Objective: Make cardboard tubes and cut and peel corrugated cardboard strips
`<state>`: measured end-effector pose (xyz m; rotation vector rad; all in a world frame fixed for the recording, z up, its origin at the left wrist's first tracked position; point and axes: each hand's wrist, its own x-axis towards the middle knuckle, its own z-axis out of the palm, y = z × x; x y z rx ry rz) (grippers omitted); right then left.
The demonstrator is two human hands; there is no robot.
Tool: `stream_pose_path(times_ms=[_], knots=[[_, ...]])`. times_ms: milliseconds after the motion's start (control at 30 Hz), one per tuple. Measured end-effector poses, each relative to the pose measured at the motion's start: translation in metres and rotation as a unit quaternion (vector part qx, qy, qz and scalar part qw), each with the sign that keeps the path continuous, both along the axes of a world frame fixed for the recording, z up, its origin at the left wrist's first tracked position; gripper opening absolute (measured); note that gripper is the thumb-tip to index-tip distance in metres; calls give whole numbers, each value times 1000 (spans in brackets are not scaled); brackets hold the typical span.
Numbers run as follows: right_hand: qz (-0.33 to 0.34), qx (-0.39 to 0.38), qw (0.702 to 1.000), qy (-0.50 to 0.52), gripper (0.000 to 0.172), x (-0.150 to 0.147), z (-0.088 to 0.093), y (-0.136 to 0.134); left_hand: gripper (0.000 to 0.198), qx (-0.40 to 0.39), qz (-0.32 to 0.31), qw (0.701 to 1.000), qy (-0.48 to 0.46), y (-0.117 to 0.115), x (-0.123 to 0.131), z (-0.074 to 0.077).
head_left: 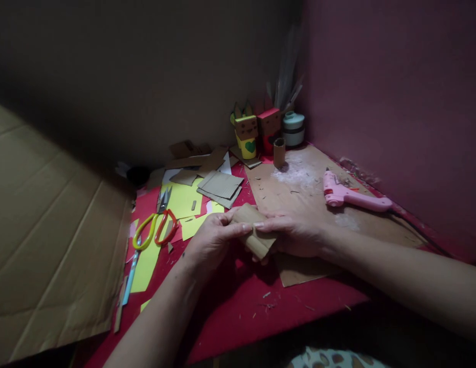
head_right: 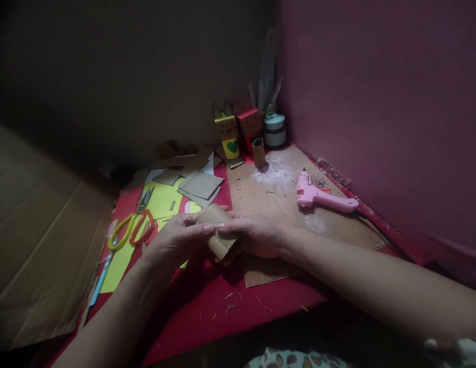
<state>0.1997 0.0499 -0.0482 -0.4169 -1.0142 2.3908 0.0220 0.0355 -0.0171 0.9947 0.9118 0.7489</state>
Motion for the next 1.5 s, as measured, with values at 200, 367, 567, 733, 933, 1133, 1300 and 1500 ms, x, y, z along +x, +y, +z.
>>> stream_pose_path(times_ms=[200, 367, 567, 733, 933, 1133, 1300, 1500], knots=[[47, -35, 998, 27, 40, -2, -2, -3, 52, -18, -22, 1000, -11, 3, 3, -3], [28, -64, 997, 23, 38, -1, 2, -3, 32, -6, 5, 1000, -11, 8, 2, -9], [-67, -167, 983, 19, 40, 1, 6, 4, 48, 108, 85, 990, 38, 10, -5, -10], [-93, -189, 977, 26, 40, 0, 7, 6, 64, 149, 6, 984, 96, 3, 3, -5], [-99, -187, 977, 23, 38, 0, 5, 6, 60, 184, 21, 972, 143, 2, 6, -6], [-103, -161, 981, 16, 38, -2, 3, 5, 63, 199, 20, 964, 177, 2, 3, -6], [-112, -118, 987, 11, 34, -2, 1, 4, 66, 218, 16, 962, 161, 2, 6, -8], [-110, -14, 993, -40, 33, 2, 3, 0, 88, 360, 22, 902, 235, -1, 1, -11]])
